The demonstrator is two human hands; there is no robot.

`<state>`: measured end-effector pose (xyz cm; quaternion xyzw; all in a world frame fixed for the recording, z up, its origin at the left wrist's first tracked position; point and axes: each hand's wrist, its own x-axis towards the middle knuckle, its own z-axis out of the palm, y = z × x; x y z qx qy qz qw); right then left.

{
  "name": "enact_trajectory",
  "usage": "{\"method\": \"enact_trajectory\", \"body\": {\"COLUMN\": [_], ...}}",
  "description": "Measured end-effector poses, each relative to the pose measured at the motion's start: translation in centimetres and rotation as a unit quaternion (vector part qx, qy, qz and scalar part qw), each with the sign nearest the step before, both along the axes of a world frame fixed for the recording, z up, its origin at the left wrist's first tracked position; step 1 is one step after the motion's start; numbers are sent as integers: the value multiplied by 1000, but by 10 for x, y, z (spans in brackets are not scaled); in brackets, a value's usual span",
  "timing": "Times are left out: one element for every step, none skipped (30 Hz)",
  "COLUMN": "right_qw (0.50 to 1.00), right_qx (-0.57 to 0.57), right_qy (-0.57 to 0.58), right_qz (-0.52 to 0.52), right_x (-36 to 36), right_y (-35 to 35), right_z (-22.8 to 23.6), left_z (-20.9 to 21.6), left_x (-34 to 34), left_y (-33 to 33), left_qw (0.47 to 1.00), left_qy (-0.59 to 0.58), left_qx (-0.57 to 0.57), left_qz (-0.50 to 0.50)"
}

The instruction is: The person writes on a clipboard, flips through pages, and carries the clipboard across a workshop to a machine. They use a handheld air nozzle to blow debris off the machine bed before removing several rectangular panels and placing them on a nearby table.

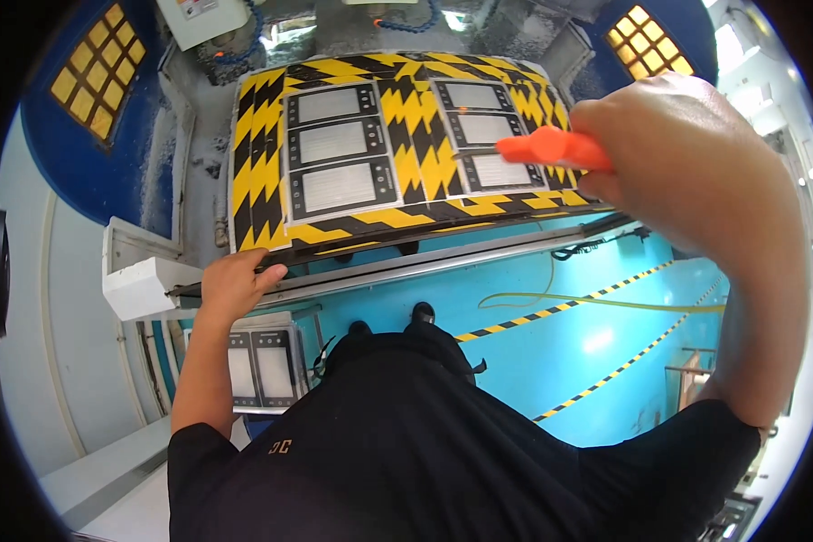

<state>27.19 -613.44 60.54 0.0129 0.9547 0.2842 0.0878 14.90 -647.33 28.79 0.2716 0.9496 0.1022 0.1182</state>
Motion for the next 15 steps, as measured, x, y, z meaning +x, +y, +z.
{"method": "enact_trajectory", "body": {"right_qw": [1000,998,994,993,994,995,994,992,989,986,986,983,979,978,975], "right_qx": [5,11,15,16,-2,-21,7,-17,-45,-76,-77,-87,-94,-93,-88], "right_qy": [1,-17,-34,-34,-35,-35,-46,-52,-51,-52,-54,-52,-49,-49,-40], "right_qz": [-10,-59,-104,-110,-101,-92,-102,-113,-129,-139,-141,-155,-171,-178,-199], "right_x": [2,3,4,9,14,19,23,27,34,37,41,46,51,55,60], "right_y": [6,12,17,23,30,35,36,41,48,57,65,73,81,90,102], "right_z": [2,3,0,-5,-12,-20,-27,-36,-45,-58,-69,-78,-85,-90,-94], "left_z": [-2,-3,-6,-7,-6,-5,-4,-4,-4,-4,-3,-3,-4,-5,-5], "left_x": [2,3,3,3,3,3,3,3,3,3,5,5,3,1,0], "left_y": [-1,-1,-3,-2,-2,-1,-1,-1,1,0,-1,0,2,2,4], "left_qw": [1000,998,998,998,998,999,999,999,999,998,999,999,999,999,999], "left_qy": [22,43,50,50,43,35,30,29,38,46,44,38,33,33,26], "left_qx": [17,35,42,44,40,35,32,32,34,34,32,28,25,27,25], "left_qz": [1,1,4,-2,1,3,4,0,-1,3,2,8,11,4,4]}}
